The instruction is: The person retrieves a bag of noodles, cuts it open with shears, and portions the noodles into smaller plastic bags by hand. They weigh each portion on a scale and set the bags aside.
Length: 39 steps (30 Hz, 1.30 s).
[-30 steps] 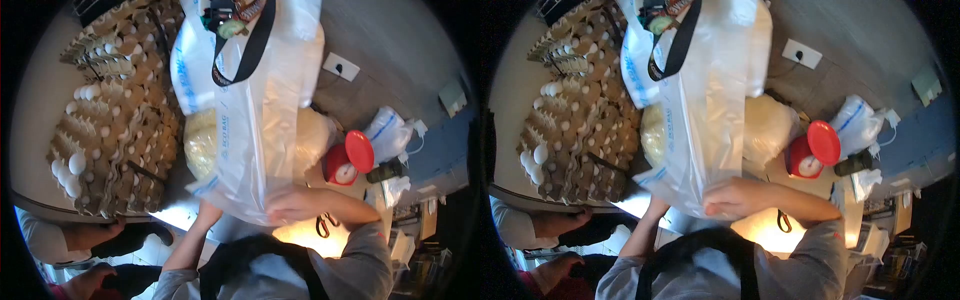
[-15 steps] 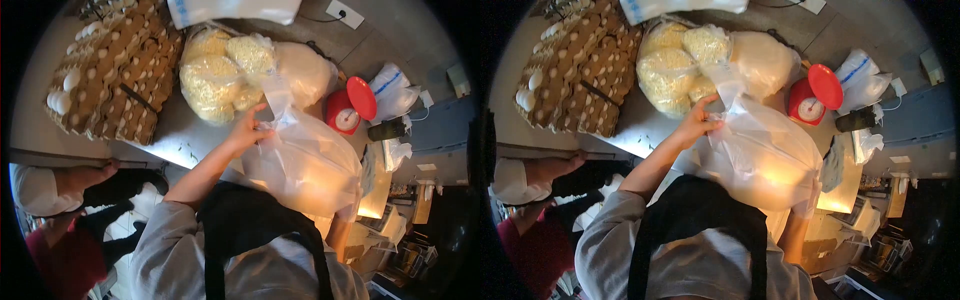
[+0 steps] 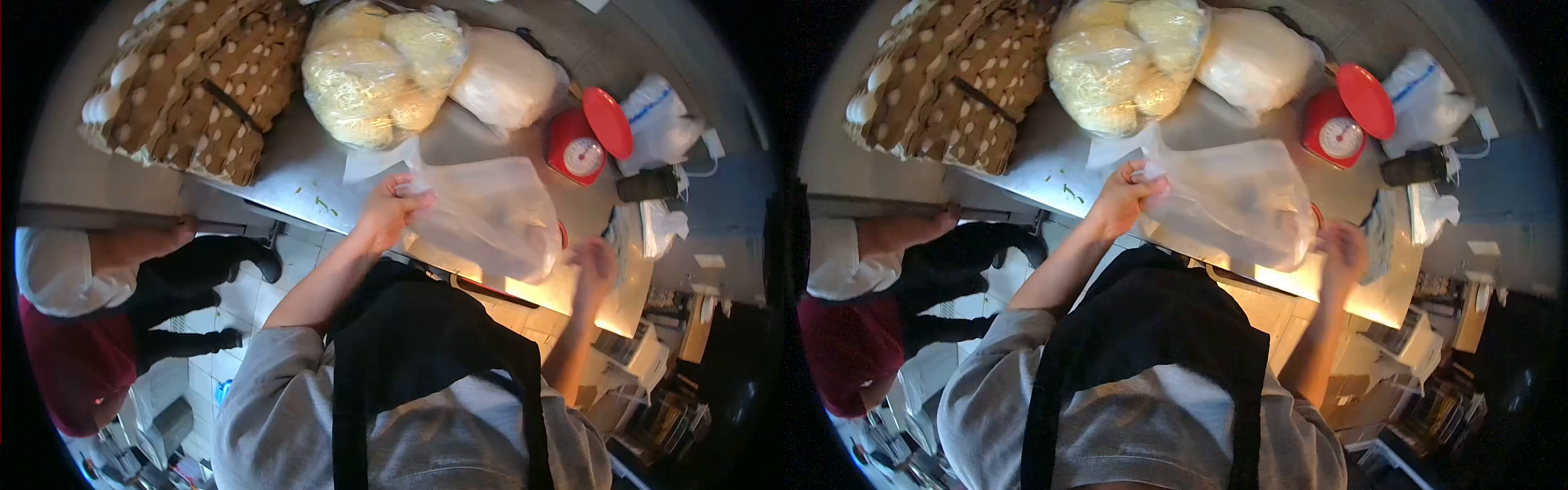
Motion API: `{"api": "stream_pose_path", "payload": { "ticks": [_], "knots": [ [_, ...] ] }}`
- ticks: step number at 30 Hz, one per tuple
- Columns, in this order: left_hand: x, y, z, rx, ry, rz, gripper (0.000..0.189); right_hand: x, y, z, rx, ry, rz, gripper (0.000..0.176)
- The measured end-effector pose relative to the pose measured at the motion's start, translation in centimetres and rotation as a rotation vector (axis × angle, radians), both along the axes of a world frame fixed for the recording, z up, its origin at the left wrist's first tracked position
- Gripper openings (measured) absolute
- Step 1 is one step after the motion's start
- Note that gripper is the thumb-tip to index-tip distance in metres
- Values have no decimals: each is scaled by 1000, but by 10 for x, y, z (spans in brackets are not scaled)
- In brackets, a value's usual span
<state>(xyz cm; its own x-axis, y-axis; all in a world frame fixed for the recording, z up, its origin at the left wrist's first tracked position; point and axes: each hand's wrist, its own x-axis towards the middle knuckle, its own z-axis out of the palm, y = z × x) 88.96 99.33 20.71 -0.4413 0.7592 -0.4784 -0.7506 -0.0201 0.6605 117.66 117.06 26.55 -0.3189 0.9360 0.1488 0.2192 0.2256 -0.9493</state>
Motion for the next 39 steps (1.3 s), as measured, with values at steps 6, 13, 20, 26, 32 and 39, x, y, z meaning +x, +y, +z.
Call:
{"api": "stream_pose_path", "payload": {
  "ticks": [6,13,20,26,32,39],
  "knots": [
    [45,7,65,128,206,-238,36,-103,-96,-3,-271,16,472,24],
    [-65,-62,3,3,527,117,38,0,-12,-16,-177,307,-355,7],
    [2,-45,77,-68,1737,-328,73,-54,-62,2,-135,424,-134,7],
    [13,-16,73,-39,1121,-855,33,-84,-72,19,-579,837,409,10],
    [-17,-45,99,189,-114,-360,18,-71,-63,20,484,-567,396,27],
    [18,-67,83,118,855,-623,59,-45,28,-6,-41,163,29,35]
  ]
}}
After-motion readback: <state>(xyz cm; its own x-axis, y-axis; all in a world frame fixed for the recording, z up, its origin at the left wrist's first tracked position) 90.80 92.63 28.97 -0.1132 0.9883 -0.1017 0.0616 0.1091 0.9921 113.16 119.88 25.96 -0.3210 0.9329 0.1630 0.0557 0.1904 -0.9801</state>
